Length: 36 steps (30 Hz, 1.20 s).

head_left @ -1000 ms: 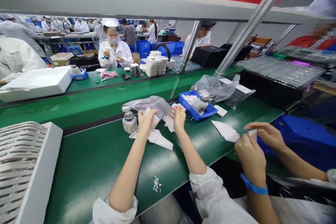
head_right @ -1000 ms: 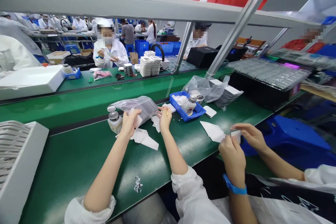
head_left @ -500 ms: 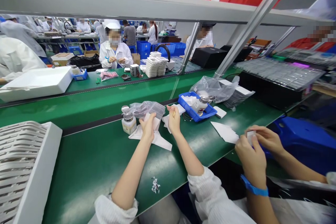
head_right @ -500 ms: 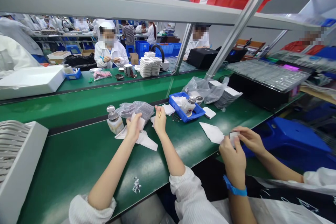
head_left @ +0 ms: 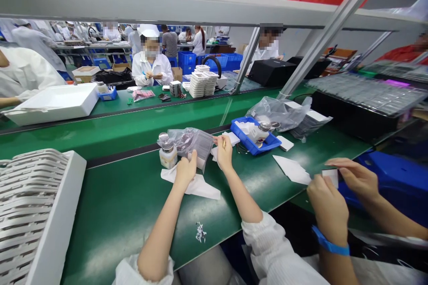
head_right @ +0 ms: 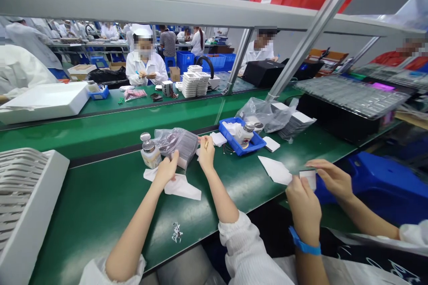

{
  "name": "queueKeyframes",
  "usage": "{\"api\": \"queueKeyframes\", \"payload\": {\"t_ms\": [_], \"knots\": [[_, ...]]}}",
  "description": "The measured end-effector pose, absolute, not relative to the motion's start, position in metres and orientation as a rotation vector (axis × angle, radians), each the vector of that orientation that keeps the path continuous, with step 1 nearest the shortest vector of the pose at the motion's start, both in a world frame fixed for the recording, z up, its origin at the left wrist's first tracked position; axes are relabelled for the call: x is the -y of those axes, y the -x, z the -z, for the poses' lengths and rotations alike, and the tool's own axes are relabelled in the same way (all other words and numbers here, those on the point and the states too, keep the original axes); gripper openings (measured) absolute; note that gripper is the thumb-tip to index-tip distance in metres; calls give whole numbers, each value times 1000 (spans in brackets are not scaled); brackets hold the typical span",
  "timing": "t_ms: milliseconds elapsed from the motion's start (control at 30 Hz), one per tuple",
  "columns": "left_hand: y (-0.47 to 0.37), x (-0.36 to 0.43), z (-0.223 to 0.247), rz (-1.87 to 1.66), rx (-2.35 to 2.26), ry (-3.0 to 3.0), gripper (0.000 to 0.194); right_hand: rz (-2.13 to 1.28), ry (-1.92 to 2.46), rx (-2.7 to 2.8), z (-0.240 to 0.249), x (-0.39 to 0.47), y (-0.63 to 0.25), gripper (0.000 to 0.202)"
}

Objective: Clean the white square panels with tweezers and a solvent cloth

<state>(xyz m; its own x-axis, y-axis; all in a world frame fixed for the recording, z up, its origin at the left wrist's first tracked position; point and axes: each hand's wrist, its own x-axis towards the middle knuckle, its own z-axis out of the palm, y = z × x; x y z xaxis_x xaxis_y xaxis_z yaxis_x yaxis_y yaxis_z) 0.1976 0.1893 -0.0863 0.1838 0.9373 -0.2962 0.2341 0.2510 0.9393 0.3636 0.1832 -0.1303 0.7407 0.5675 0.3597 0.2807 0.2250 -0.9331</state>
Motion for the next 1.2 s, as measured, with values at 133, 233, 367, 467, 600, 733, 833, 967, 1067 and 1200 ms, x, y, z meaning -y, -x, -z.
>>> {"api": "queueKeyframes", "payload": {"t_ms": [133,233,367,467,600,733,833,967,1067,1200], "knots": [[-193,-173,86,-637,-1337,-1529,30,-256,1331,731,129,-181,-360,30],[-197,-163,90,-567,-1288,-1718,26,-263,1304,683,127,-181,-359,30],[-203,-158,98,-568,-1223,-1871,24,-286,1263,623,123,-180,-359,30],[-202,-160,106,-609,-1176,-1931,23,-314,1240,578,120,-179,-361,30],[-195,-163,115,-645,-1091,-1982,24,-392,1219,494,118,-177,-366,30],[-187,-164,123,-651,-1027,-2023,23,-562,1193,457,121,-169,-362,29],[-184,-163,127,-649,-1013,-2036,23,-697,1175,483,127,-154,-349,26],[-185,-163,132,-665,-1046,-2005,23,-818,1171,530,135,-133,-332,25],[-187,-163,135,-689,-1083,-1956,24,-839,1192,530,141,-125,-327,33],[-188,-160,136,-731,-1108,-1891,23,-845,1219,541,147,-124,-323,37]]}}
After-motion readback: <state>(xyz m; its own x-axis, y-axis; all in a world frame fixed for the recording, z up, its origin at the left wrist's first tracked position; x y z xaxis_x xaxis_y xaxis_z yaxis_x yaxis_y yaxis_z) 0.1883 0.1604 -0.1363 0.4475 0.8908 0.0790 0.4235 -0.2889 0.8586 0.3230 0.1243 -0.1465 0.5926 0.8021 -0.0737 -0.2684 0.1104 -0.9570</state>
